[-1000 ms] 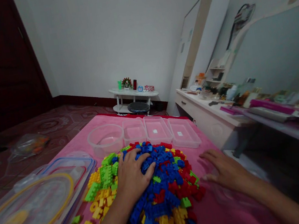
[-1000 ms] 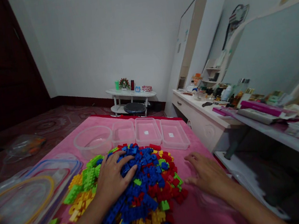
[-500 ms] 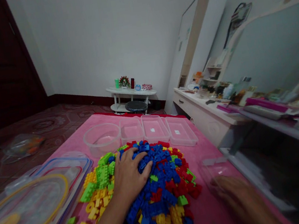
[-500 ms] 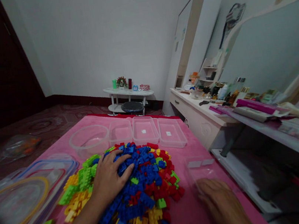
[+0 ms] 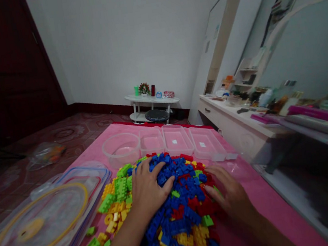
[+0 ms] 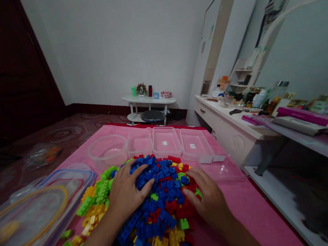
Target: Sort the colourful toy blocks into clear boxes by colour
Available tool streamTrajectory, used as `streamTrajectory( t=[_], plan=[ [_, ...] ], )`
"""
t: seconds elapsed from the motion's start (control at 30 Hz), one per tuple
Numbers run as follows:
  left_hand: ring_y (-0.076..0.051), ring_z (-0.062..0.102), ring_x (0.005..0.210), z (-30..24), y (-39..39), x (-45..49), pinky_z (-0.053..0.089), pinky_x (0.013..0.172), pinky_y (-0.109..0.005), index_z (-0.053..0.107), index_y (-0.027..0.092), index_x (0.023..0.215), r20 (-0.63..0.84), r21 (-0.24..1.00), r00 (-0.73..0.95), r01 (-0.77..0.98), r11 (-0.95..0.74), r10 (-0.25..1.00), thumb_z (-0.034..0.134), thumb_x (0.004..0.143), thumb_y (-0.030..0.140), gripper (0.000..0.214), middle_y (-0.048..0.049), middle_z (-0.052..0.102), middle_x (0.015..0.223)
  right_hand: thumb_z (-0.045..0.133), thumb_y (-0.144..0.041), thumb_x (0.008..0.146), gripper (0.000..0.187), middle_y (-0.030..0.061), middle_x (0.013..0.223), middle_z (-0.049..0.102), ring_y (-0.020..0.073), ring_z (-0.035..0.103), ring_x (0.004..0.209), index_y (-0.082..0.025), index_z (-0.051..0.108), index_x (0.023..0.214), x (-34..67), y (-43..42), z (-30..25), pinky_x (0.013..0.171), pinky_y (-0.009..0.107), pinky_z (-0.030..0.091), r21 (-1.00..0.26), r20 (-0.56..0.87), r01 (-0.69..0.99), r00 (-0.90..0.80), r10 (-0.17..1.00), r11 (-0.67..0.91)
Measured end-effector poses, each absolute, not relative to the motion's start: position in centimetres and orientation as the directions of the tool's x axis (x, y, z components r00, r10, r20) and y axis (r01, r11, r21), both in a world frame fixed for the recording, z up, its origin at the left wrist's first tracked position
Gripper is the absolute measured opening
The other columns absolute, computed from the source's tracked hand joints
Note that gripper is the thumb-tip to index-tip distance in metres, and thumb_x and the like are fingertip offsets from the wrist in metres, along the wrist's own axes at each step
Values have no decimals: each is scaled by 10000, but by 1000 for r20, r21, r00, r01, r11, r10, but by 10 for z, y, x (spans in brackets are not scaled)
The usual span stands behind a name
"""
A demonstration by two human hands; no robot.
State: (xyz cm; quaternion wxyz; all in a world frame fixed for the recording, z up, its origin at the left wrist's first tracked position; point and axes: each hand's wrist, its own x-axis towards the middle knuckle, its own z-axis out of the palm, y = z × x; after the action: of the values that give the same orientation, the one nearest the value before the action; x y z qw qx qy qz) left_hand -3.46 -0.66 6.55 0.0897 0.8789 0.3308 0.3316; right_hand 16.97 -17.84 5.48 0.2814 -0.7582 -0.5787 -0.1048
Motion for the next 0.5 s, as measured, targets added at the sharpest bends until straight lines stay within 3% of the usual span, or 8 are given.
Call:
streamTrajectory(
  t=[0.1,0.23,0.37,0.5],
  plan=[
    [-326,409,1220,65,-7,-35,350,994,-510,583,310,1210,499,381,541,564,-732,677,564,730,598,560,-89,440,1359,540,-475,809,637,104,1356,467,268,427,1250,-220,361,1365,152,-165,42,1023,436,368,-418,348,883,373,860,-214],
    [-323,414,1210,64,-6,-37,351,996,-501,580,323,1215,483,375,585,534,-758,652,567,705,635,598,-72,459,1351,583,-529,758,830,108,1420,397,293,364,1301,-246,208,1443,140,-138,39,1055,479,309,-496,319,847,383,867,-192],
    [-297,447,1168,65,-4,-37,379,973,-474,599,339,1183,464,378,601,530,-759,651,583,737,547,492,-49,501,1307,589,-541,748,783,89,1422,392,270,376,1294,-247,280,1405,130,-116,48,1053,434,324,-564,311,814,365,878,-138],
    [-298,477,1140,75,2,-38,408,940,-464,612,334,1161,416,376,633,534,-757,653,580,744,529,461,-54,526,1263,592,-497,756,664,71,1320,500,251,473,1201,-255,368,1332,134,-109,57,1006,417,379,-603,308,789,370,876,-122]
  ],
)
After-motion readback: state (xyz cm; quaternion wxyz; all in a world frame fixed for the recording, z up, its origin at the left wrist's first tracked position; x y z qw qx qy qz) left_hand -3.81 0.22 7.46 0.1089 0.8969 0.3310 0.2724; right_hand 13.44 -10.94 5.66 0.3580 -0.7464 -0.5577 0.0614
